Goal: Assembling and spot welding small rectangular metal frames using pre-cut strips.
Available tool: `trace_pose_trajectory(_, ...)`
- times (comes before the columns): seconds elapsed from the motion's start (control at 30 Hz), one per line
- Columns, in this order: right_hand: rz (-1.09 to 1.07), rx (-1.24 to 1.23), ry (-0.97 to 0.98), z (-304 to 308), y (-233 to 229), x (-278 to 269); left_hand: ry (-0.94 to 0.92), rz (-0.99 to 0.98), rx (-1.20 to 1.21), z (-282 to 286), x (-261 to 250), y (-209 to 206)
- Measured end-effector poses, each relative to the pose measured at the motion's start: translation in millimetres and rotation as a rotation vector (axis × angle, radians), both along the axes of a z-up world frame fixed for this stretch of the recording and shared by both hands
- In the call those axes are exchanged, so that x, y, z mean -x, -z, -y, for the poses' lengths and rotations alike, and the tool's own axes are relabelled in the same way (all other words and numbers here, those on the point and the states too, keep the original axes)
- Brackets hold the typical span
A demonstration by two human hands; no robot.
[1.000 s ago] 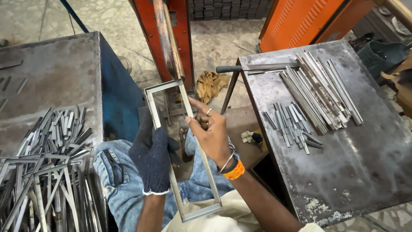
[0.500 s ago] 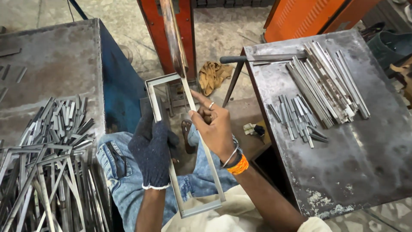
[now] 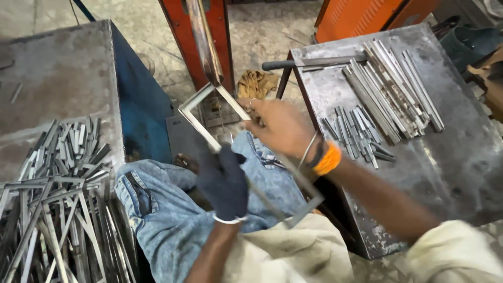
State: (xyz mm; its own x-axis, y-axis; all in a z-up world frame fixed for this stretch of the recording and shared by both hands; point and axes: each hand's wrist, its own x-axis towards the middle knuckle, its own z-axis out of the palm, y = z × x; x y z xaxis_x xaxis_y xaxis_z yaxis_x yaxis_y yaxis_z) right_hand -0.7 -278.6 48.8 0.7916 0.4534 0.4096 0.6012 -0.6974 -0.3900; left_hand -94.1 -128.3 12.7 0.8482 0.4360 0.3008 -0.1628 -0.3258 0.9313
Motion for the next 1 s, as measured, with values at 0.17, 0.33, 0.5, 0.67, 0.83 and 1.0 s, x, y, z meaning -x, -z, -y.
trace_pose_trajectory(0.17,-0.133,0.447,-0.052,2.6,-48.7,-32.6,0.067,0.075,-0.127,28.9,9.4,12.6)
trace_pose_trajectory(0.33,-0.019,0.572,-0.021,6.3,-44.5,-61.6,0.336,0.094,-0.148,18.0,-2.7,9.7)
trace_pose_trajectory(0.5,0.158,0.369,-0.062,9.6,-45.2,-73.0,0.167,-0.014,-0.156,-9.2,-35.9,-30.9)
trace_pose_trajectory(0.67,-0.061,0.284,-0.050,11.9,-44.2,-71.0,0.089,0.079,-0.069,-29.8,-75.6,-45.9)
trace_pose_trajectory(0.83,-0.152,0.160,-0.129,13.4,-46.9,-73.8,0.227,-0.186,0.329,-16.0,-93.9,-33.9)
trace_pose_trajectory(1.0,-0.177,0.095,-0.251,17.2,-49.9,-75.8,0.165,-0.154,0.325,-12.8,-90.6,-30.5)
